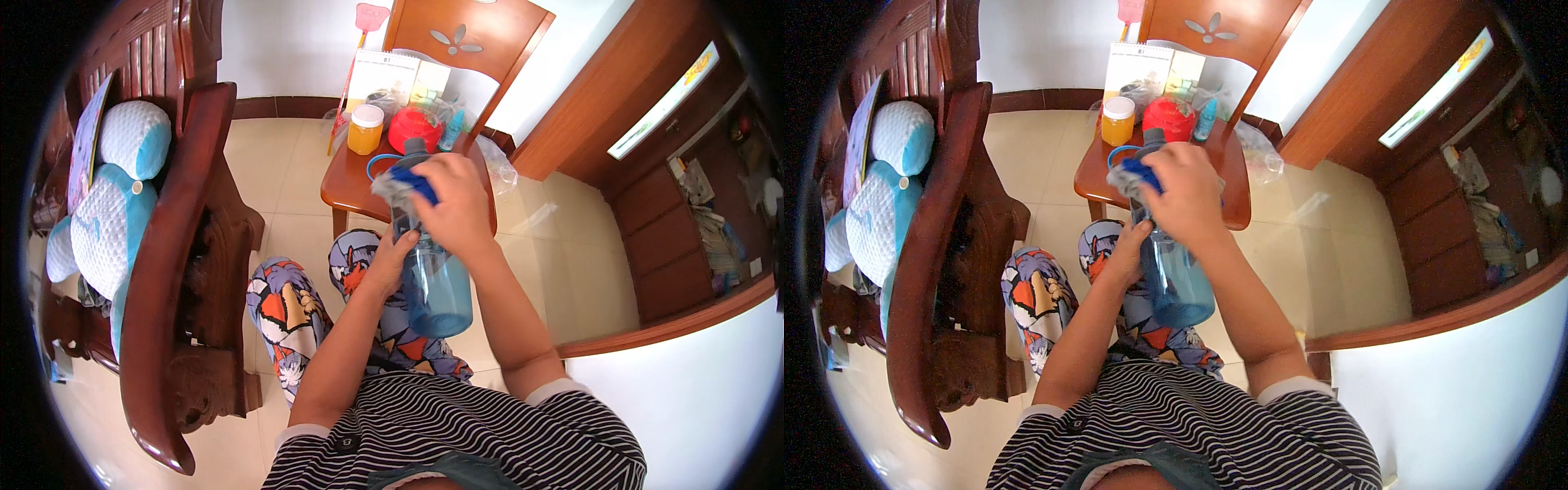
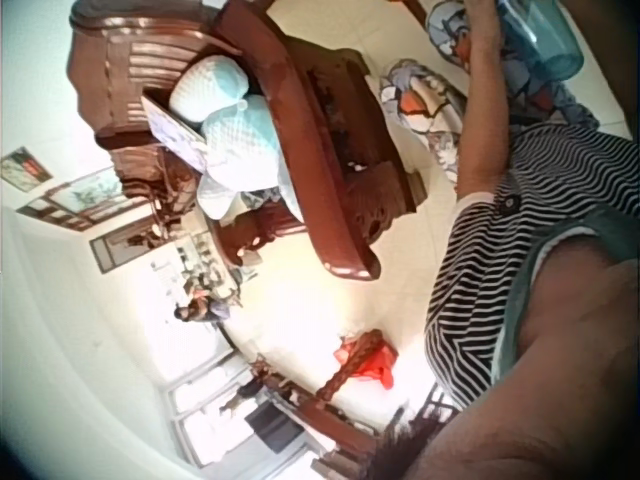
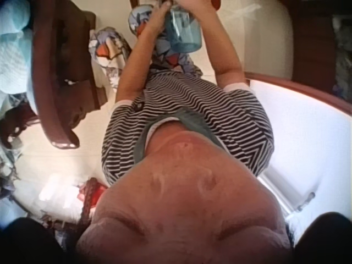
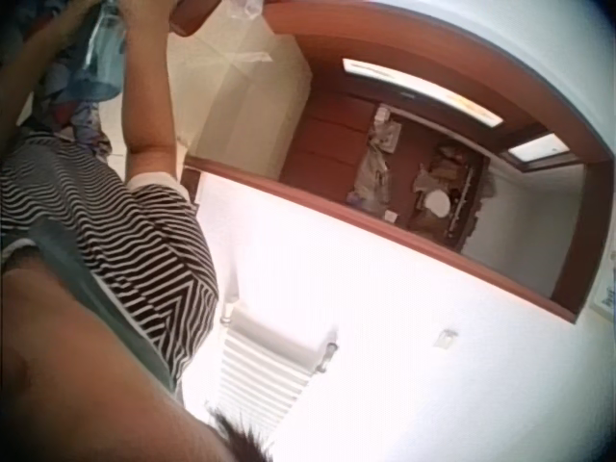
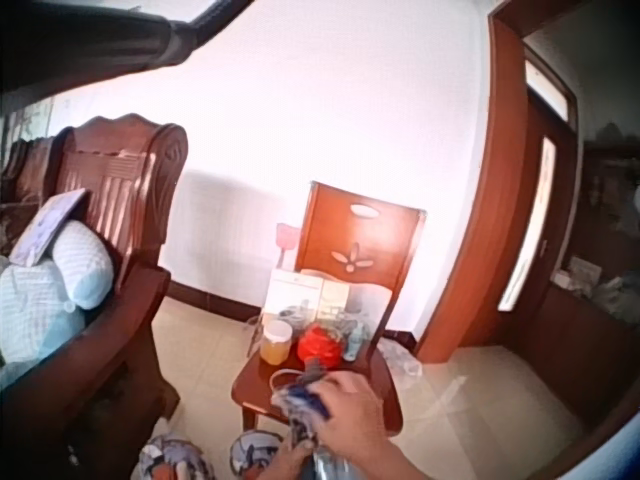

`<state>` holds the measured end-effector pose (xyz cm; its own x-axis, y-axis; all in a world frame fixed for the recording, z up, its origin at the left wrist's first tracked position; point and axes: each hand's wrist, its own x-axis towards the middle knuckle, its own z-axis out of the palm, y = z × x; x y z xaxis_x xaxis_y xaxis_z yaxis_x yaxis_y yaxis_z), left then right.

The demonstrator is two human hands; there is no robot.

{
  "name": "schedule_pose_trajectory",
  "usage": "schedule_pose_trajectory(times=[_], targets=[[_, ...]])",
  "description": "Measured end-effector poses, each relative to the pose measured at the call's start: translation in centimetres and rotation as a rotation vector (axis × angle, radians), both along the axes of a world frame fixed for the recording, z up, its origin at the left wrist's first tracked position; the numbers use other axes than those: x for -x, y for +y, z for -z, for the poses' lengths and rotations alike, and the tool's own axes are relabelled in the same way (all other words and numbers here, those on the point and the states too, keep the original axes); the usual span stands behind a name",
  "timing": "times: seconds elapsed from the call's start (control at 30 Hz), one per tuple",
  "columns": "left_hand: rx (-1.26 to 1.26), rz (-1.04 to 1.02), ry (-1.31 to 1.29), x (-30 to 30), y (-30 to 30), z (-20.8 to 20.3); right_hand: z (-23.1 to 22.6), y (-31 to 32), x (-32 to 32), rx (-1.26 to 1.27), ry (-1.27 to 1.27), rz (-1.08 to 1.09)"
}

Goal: The person picks up a blue water bottle and wipes its exterior with a cloth. Then, the person picks up a red bowl and wipes its surface and inside with the same cloth.

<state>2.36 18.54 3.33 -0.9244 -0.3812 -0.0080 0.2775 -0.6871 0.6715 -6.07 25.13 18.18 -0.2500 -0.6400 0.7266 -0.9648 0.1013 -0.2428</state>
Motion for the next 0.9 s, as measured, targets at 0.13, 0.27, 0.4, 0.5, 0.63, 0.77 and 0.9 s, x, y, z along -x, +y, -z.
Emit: schedule_pose_trajectory(times=[0.13, 0.27, 0.4, 0.5, 0.63, 0.77, 0.9], targets=[[-0.067, 0.140, 0.168, -1.1, -0.6, 0.0, 3.8, 3.2, 4.2, 0.174, -1.008, -0.027], [0.030, 0.039, 0.075, -0.9, 0.3, -0.7, 7.4, 3.8, 5.5, 0.282, -1.065, 0.061], [0.080, -0.033, -0.012, -0.6, 0.5, -1.0, 4.7, 2.9, 2.4, 0.200, -0.443, 0.112], [0.118, -0.091, -0.066, 0.5, 0.6, -0.6, 2.5, 1.5, -0.8, -0.001, -0.055, 0.101], [0.000, -0.071, -0.046, 0.6, 0.8, -1.6, 1.6, 0.9, -1.4, -0.084, 0.075, 0.040], [-0.005, -0.048, -0.028, 0.1, 0.8, -1.5, 2.7, 1.8, 1.3, 0.077, -0.215, 0.099], [0.018, -0.011, -0.027, 0.4, 0.4, -1.1, 5.9, 3.1, 5.0, 0.198, -0.787, 0.132]])
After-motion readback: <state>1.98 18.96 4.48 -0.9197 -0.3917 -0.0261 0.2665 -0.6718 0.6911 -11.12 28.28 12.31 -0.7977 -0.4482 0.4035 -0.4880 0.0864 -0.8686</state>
